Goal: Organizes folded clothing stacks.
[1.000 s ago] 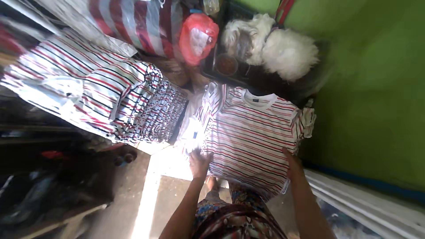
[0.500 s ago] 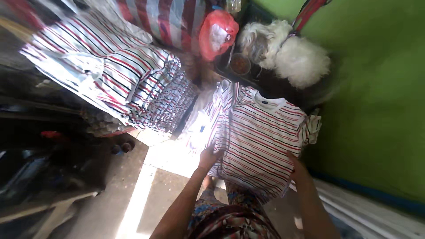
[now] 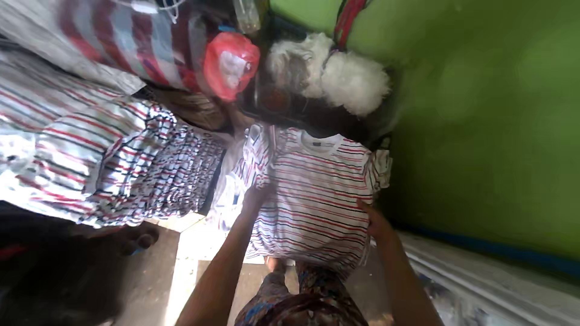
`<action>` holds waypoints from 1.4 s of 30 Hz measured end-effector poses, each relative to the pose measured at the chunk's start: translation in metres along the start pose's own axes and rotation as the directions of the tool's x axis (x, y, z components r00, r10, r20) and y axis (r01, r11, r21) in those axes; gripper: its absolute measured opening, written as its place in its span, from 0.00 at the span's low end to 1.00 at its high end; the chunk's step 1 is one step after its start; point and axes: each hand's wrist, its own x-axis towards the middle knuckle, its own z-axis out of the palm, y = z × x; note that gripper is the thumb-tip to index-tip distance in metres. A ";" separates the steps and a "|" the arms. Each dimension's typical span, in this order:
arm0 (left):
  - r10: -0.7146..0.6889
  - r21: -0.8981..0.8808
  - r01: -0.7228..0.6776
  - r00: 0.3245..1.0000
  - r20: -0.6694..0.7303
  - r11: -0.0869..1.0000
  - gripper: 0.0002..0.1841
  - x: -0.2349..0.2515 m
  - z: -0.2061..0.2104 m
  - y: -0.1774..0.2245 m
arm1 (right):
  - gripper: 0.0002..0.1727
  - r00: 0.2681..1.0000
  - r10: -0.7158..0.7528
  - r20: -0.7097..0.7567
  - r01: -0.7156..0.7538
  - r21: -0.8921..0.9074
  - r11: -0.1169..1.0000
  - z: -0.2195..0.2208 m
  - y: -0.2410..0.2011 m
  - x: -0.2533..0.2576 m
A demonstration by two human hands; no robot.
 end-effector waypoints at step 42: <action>0.735 -0.374 -0.820 0.562 -0.381 0.433 0.13 -0.164 -0.180 0.068 | 0.12 0.635 -0.769 -0.072 0.757 -0.140 0.638 0.003 -0.108 -0.222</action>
